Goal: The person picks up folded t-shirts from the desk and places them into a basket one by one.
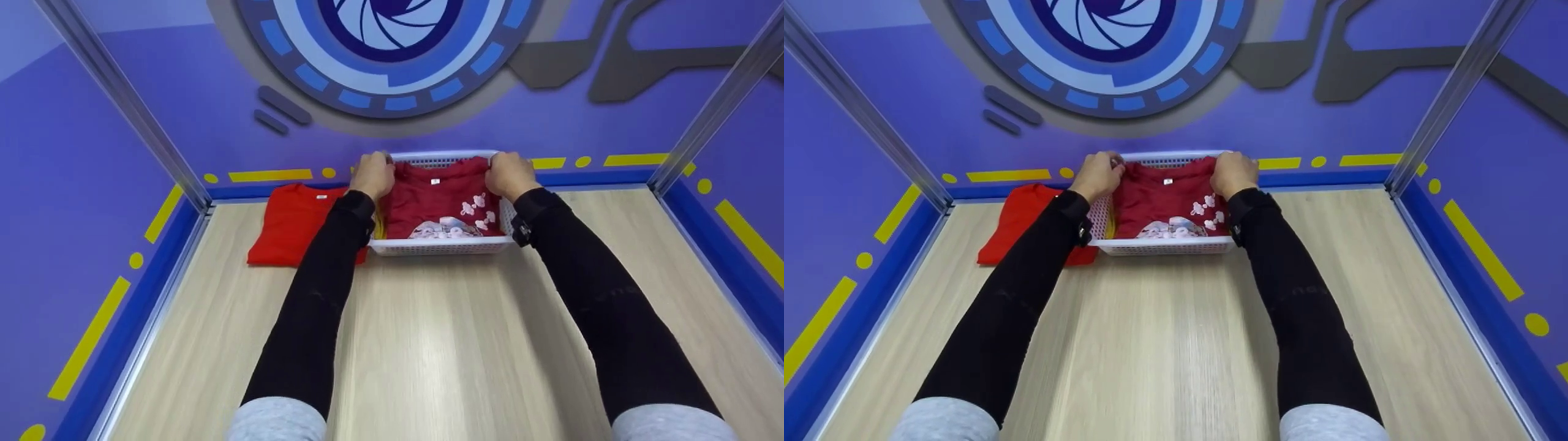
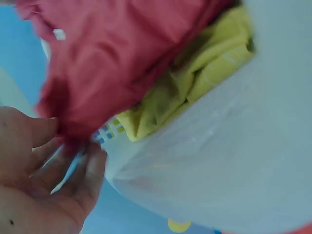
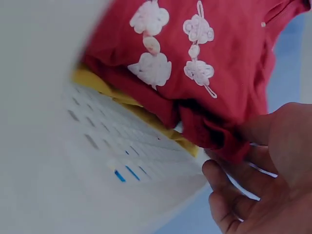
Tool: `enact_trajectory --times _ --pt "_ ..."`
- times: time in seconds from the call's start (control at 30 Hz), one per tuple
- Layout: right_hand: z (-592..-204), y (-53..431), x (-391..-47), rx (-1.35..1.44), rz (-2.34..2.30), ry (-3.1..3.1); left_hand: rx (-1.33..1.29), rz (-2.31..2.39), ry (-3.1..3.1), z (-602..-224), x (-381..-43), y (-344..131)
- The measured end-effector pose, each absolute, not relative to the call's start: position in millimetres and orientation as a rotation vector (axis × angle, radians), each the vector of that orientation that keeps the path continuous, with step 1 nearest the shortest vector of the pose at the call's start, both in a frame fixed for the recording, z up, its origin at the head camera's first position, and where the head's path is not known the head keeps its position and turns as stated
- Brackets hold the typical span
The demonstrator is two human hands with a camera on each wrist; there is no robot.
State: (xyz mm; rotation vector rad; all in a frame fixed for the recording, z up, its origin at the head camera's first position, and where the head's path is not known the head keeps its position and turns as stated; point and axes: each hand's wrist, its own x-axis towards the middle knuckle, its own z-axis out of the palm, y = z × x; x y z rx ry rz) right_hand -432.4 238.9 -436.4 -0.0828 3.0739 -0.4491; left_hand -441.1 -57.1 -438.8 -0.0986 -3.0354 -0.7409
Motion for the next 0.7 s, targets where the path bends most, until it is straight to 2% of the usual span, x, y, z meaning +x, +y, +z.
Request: enact_trajectory --times 0.17,0.23,0.4,0.47,0.7 --pt "-433 231 -428 -0.157 -0.451 3.07 -0.241 -0.683 -3.117 -436 -435 -51" --pt "-432 227 -427 -0.258 -0.448 3.033 -0.364 -0.654 -3.196 -444 -444 -51" --pt "-437 220 -423 -0.472 -0.332 2.808 -0.642 -0.455 -3.428 -440 -433 -49" --pt "-441 219 -421 -0.488 -0.274 2.723 -0.683 -0.34 -3.509 -431 -419 -45" --pt "-450 225 -414 -0.521 -0.255 2.631 -0.684 -0.328 -3.566 -435 -415 -43"
